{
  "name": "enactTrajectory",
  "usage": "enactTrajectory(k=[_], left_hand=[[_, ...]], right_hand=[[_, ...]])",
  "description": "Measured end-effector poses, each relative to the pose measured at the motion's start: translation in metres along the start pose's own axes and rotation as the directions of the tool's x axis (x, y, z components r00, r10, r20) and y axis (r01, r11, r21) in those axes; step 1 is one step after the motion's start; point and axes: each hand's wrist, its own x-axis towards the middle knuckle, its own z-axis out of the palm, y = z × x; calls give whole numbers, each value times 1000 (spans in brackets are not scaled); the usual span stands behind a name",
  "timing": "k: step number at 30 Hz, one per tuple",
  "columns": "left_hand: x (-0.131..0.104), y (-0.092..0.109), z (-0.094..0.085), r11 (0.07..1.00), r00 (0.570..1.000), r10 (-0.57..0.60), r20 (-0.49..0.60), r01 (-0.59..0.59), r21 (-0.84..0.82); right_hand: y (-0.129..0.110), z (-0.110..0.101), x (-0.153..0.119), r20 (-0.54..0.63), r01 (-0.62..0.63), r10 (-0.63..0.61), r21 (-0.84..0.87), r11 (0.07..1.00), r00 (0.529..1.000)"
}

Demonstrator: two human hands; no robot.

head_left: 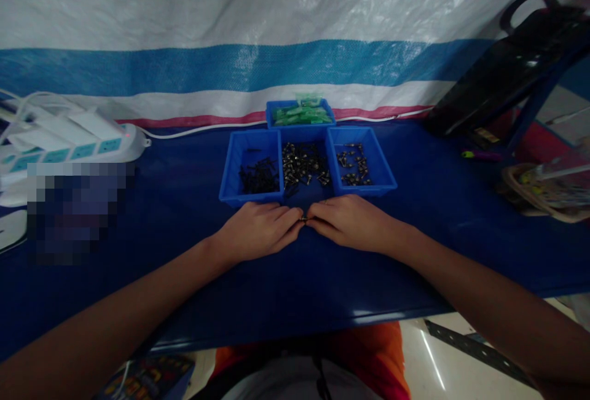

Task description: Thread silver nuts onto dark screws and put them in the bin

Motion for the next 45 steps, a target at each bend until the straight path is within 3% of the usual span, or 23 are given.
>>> enactTrajectory(k=[6, 25, 39, 45], left_hand=[[0, -1, 1, 1000, 1000, 1, -13, -1, 12], [1, 1, 0, 1000, 1000, 1, 8, 0, -2], [1, 2, -2, 996, 997, -41, -61, 36, -76], [0, 2, -2, 997, 994, -26, -103, 18, -78]], right_hand=[[1, -1, 0, -1, 22, -22, 56, 998, 1000], [0, 1, 0, 9, 23, -23, -60, 998, 1000], [4, -1, 1, 16, -15, 11, 225, 974, 1000], [4, -1, 3, 18, -23, 20, 241, 970, 1000]])
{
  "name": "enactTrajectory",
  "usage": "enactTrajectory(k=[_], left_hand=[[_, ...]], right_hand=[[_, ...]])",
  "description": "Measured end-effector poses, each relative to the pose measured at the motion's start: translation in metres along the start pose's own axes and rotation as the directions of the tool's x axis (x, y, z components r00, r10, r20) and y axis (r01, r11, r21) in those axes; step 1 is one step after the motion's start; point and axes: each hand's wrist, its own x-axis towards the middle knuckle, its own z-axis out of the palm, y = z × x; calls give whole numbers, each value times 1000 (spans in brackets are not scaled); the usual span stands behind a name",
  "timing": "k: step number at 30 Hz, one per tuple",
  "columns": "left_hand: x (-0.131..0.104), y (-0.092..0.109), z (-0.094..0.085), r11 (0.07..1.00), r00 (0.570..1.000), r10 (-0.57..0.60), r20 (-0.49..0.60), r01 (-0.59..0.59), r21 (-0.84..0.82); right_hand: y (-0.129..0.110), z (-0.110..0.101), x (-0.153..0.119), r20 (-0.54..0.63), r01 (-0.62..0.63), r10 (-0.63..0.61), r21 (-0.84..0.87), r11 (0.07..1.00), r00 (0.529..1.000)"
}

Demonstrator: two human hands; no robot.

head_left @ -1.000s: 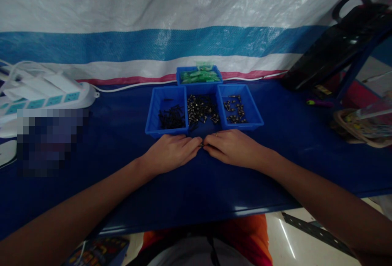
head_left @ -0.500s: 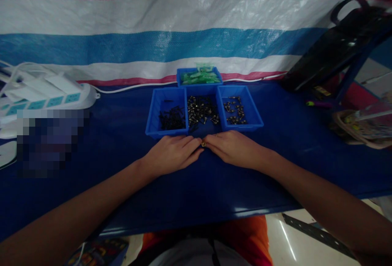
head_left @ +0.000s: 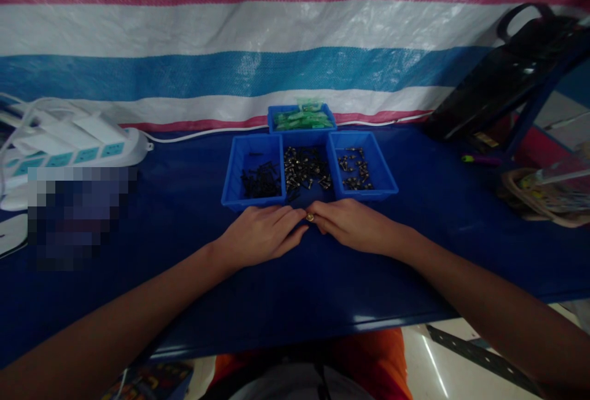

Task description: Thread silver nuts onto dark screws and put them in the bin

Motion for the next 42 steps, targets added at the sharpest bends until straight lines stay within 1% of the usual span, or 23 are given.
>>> enactTrajectory(k=[5, 13, 18, 21, 25, 36, 42], left_hand=[[0, -1, 0, 1000, 1000, -9, -14, 9, -11], [0, -1, 0, 996, 999, -34, 26, 36, -85], [1, -1, 0, 992, 995, -62, 71, 70, -108], [2, 0, 0, 992, 995, -60, 82, 69, -109], [3, 1, 1, 990, 993, -45, 106, 58, -126], [2, 0, 2, 988, 984, -73, 162, 93, -123], [1, -1, 3, 989, 987, -92, 130, 105, -104]], right_hand=[[-1, 0, 0, -2, -2, 2, -46, 999, 1000], [-3, -2, -2, -34, -21, 18, -71, 997, 999], [-6, -3, -5, -92, -6, -13, -199, 980, 996], [-9, -3, -7, -110, 22, -50, -239, 971, 993], [-11, -2, -7, -117, 45, -77, -253, 966, 990], [-10, -1, -6, -126, 25, -67, -306, 952, 990], [-9, 1, -6, -110, 44, -83, -321, 946, 990]])
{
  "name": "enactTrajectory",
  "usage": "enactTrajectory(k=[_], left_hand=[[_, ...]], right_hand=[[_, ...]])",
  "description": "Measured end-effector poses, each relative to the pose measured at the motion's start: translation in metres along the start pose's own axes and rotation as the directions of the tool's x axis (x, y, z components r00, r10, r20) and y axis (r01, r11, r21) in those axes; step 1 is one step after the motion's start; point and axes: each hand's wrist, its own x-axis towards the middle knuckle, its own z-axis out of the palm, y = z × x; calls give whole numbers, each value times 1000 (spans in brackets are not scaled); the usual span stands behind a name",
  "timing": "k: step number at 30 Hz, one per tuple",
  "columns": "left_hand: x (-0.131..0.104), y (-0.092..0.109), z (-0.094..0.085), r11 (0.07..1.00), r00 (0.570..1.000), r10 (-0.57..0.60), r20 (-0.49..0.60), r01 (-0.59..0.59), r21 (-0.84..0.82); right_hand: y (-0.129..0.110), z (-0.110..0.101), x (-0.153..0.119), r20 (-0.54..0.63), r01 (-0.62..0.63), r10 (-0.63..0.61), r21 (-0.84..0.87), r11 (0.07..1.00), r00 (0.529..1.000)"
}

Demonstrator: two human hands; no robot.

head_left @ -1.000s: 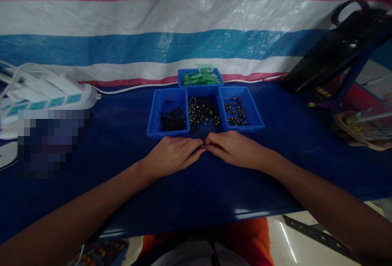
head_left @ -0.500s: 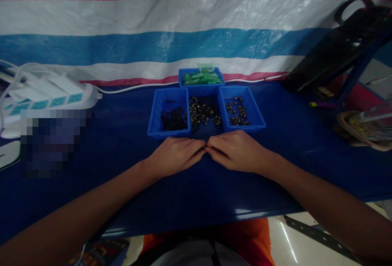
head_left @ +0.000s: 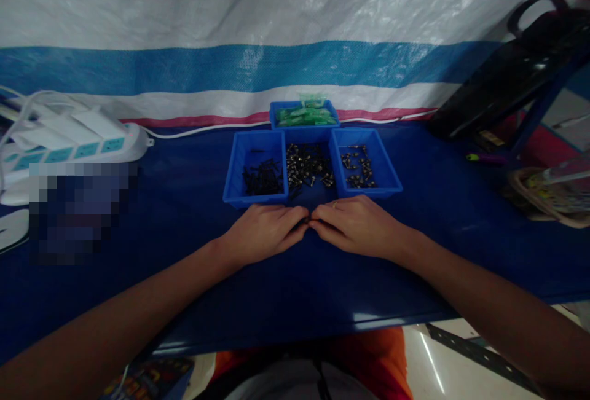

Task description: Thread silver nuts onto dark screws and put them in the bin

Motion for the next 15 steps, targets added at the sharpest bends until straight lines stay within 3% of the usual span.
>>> enactTrajectory(k=[15], left_hand=[[-2, -5, 3, 1000, 1000, -12, -7, 12, -22]], right_hand=[[4, 2, 1, 68, -15, 15, 0, 1000, 998]])
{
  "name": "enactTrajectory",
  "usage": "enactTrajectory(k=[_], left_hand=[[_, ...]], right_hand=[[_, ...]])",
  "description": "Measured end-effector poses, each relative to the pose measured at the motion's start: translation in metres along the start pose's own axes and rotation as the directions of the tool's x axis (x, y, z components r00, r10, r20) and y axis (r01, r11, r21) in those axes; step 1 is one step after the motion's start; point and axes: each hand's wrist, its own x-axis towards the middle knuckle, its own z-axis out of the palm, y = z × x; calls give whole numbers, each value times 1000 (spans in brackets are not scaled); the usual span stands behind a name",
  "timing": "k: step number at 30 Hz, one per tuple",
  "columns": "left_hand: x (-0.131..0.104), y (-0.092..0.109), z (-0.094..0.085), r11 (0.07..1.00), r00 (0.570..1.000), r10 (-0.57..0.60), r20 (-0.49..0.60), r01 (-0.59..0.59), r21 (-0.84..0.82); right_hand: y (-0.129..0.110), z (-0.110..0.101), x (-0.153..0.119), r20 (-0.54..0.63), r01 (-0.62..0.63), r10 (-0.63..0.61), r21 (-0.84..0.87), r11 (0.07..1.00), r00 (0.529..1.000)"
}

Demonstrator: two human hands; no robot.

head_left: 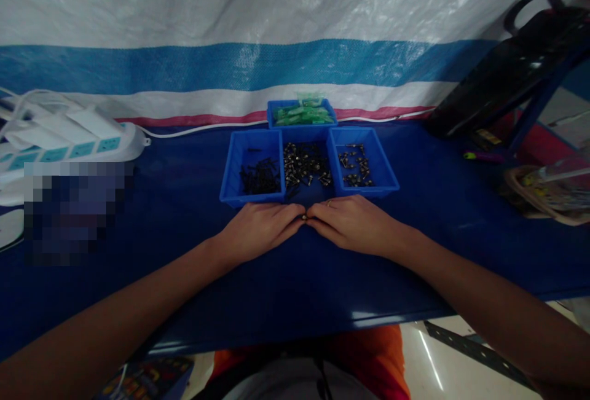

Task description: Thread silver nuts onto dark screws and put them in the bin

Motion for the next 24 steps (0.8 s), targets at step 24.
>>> enactTrajectory(k=[24], left_hand=[[1, 7, -5, 995, 993, 94, -66, -91, 42]], right_hand=[[-5, 1, 2, -97, -54, 85, 290, 956, 992]])
